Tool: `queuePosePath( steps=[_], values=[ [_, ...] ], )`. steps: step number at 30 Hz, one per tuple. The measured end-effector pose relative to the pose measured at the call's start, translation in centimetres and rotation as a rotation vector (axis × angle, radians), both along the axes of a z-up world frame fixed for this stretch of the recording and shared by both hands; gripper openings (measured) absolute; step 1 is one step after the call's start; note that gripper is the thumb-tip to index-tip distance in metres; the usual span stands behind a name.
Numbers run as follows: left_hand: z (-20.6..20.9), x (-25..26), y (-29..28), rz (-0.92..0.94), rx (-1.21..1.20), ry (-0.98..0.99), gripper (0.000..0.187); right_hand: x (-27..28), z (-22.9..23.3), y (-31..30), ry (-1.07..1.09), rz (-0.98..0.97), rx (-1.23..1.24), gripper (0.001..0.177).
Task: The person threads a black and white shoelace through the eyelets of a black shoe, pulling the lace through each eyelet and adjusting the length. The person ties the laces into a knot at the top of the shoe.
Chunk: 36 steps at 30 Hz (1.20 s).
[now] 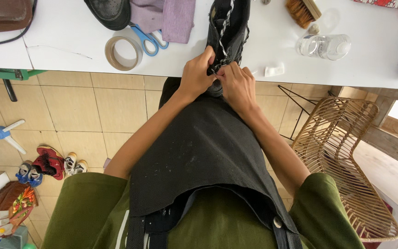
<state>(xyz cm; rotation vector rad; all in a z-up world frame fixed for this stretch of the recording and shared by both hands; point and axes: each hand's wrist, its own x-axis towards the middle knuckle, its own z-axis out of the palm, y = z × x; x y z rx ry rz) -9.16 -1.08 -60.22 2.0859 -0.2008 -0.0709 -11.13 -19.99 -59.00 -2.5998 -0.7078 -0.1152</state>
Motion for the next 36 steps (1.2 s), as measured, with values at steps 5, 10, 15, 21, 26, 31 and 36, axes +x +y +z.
queuePosePath(
  steps=[5,10,15,21,26,31,36],
  values=[
    [-0.3,0.1,0.9,-0.058,-0.048,-0.048,0.049,0.3,-0.1,-0.2,0.141,-0.017,0.211,0.007],
    [0.7,-0.3,2.9,-0.193,-0.242,0.009,0.026,2.9,3.1,-2.2,0.436,-0.109,0.613,0.017],
    [0.5,-0.2,3.3,-0.186,-0.205,-0.095,0.007,3.9,5.0,-2.0,0.446,-0.031,0.547,0.024],
    [0.2,-0.2,3.9,-0.157,-0.152,-0.093,0.013,4.0,2.5,-1.6,0.432,-0.017,0.516,0.012],
    [-1.5,1.1,5.0,-0.215,-0.209,-0.06,0.012,4.5,7.2,0.3,0.352,0.051,0.221,0.015],
    [-0.3,2.0,4.7,-0.342,-0.204,-0.019,0.009,4.8,3.5,-0.8,0.199,0.004,-0.092,0.013],
    [4.6,2.4,4.5,-0.402,-0.049,0.149,0.051,4.9,3.0,-1.0,0.19,0.026,-0.164,0.014]
  ],
)
